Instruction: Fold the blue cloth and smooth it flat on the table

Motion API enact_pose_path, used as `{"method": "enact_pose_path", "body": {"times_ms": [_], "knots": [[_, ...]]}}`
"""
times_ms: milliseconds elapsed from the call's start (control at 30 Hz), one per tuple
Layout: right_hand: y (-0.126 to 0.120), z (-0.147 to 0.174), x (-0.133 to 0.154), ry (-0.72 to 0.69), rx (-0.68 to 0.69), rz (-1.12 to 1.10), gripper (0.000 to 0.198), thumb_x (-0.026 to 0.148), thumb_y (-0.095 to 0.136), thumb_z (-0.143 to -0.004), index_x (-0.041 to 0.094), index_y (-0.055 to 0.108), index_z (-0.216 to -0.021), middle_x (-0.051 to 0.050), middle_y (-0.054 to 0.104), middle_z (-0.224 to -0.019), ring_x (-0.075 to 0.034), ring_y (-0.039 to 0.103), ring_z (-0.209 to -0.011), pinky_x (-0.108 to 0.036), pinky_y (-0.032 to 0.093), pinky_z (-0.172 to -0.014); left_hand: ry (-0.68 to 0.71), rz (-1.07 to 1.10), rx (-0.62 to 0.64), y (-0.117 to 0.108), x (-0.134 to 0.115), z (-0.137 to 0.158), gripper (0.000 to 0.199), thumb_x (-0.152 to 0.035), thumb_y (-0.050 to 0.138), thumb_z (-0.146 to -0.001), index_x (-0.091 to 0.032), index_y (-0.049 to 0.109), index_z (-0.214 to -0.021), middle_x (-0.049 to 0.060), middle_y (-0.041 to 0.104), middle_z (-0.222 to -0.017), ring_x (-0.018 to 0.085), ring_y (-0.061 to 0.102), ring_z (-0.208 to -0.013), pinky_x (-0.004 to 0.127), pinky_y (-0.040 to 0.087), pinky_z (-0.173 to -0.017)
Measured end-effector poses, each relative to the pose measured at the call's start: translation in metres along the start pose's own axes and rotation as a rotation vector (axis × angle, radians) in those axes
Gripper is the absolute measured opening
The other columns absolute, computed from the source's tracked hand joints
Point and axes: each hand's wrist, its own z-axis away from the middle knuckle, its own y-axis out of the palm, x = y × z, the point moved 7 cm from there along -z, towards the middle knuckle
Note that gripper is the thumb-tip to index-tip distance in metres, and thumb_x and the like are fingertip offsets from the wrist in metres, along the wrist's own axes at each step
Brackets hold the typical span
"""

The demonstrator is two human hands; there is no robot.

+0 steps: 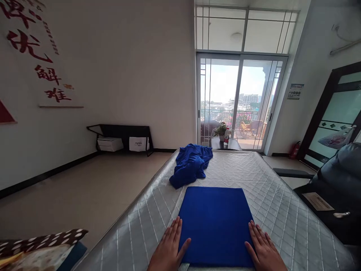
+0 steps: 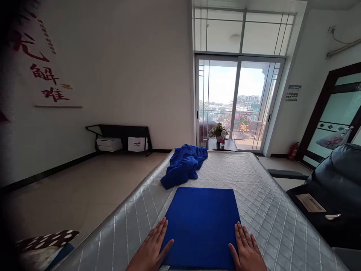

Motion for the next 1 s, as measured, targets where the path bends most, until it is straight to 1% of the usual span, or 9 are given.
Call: {"method": "enact_pose_path", "body": {"times_ms": [100,200,467,667,767,833,867,933,1000], "knots": [[0.0,0.002,-0.002,-0.019,-0.015,0.042,0.067,0.062,0.023,-0.096,0.024,0.032,-0.151,-0.002,0.022,-0.158,-0.026,0.021,-0.146,-0.051,0.022,-0.119,0.004,0.008,0.011,-0.002,-0.001,0.001,0.075,-0.061,0.031,-0.098,-0.017,0.003,-0.153,0.009,0.013,-0.16,0.027,0.023,-0.146,0.047,0.032,-0.117],[-0.003,0.004,-0.003,-0.045,0.002,0.08,0.066,0.06,0.025,-0.097,0.022,0.035,-0.149,-0.003,0.023,-0.157,-0.028,0.021,-0.146,-0.053,0.023,-0.118,-0.001,0.002,0.012,-0.004,-0.002,0.001,0.075,-0.061,0.031,-0.098,-0.016,0.004,-0.153,0.01,0.013,-0.16,0.027,0.023,-0.146,0.048,0.031,-0.117],[-0.038,-0.028,0.017,-0.071,-0.064,0.058,0.065,0.058,0.021,-0.098,0.02,0.033,-0.15,-0.002,0.025,-0.158,-0.024,0.019,-0.147,-0.048,0.018,-0.121,-0.009,-0.046,0.014,-0.015,-0.012,0.002,0.076,-0.061,0.027,-0.098,-0.012,0.009,-0.153,0.011,0.017,-0.159,0.025,0.025,-0.146,0.045,0.031,-0.117],[-0.027,-0.043,0.015,0.001,-0.042,-0.02,0.069,0.056,0.016,-0.098,0.014,0.019,-0.154,-0.003,0.016,-0.161,-0.021,0.01,-0.149,-0.046,0.013,-0.122,-0.053,-0.07,0.083,-0.021,-0.012,0.0,0.078,-0.066,0.024,-0.096,-0.013,0.022,-0.153,0.01,0.022,-0.159,0.026,0.029,-0.145,0.045,0.033,-0.116],[-0.021,-0.041,0.009,0.045,-0.051,-0.055,0.07,0.056,0.016,-0.098,0.014,0.017,-0.154,-0.003,0.016,-0.161,-0.02,0.01,-0.149,-0.045,0.012,-0.122,-0.172,-0.106,0.163,-0.025,-0.015,-0.012,0.089,-0.073,0.024,-0.092,-0.007,0.033,-0.15,0.017,0.03,-0.156,0.031,0.033,-0.143,0.048,0.033,-0.115],[-0.019,-0.04,0.008,0.057,-0.043,-0.058,0.069,0.054,0.016,-0.098,0.013,0.018,-0.154,-0.003,0.016,-0.161,-0.02,0.011,-0.149,-0.045,0.011,-0.122,-0.19,-0.108,0.169,-0.034,-0.037,-0.026,0.093,-0.074,0.023,-0.091,-0.002,0.034,-0.148,0.02,0.029,-0.155,0.033,0.031,-0.143,0.05,0.031,-0.116],[-0.019,-0.04,0.008,0.059,-0.037,-0.057,0.068,0.053,0.016,-0.098,0.013,0.018,-0.154,-0.003,0.017,-0.161,-0.02,0.011,-0.149,-0.045,0.011,-0.122,-0.142,-0.093,0.159,-0.039,-0.057,-0.035,0.092,-0.073,0.022,-0.092,-0.001,0.033,-0.149,0.021,0.028,-0.155,0.033,0.029,-0.144,0.05,0.029,-0.117],[-0.02,-0.041,0.009,0.06,-0.032,-0.052,0.067,0.05,0.016,-0.099,0.013,0.018,-0.154,-0.003,0.017,-0.161,-0.02,0.012,-0.149,-0.045,0.011,-0.122,0.054,-0.031,0.148,-0.043,-0.111,-0.053,0.087,-0.069,0.018,-0.095,-0.003,0.03,-0.15,0.019,0.027,-0.157,0.03,0.027,-0.145,0.048,0.028,-0.118],[-0.02,-0.041,0.009,0.056,-0.031,-0.041,0.066,0.048,0.017,-0.098,0.011,0.019,-0.154,-0.005,0.017,-0.161,-0.021,0.012,-0.149,-0.045,0.012,-0.121,0.287,0.063,0.165,-0.037,-0.168,-0.066,0.076,-0.062,0.016,-0.099,-0.009,0.028,-0.152,0.015,0.028,-0.158,0.024,0.026,-0.146,0.042,0.027,-0.119]]}}
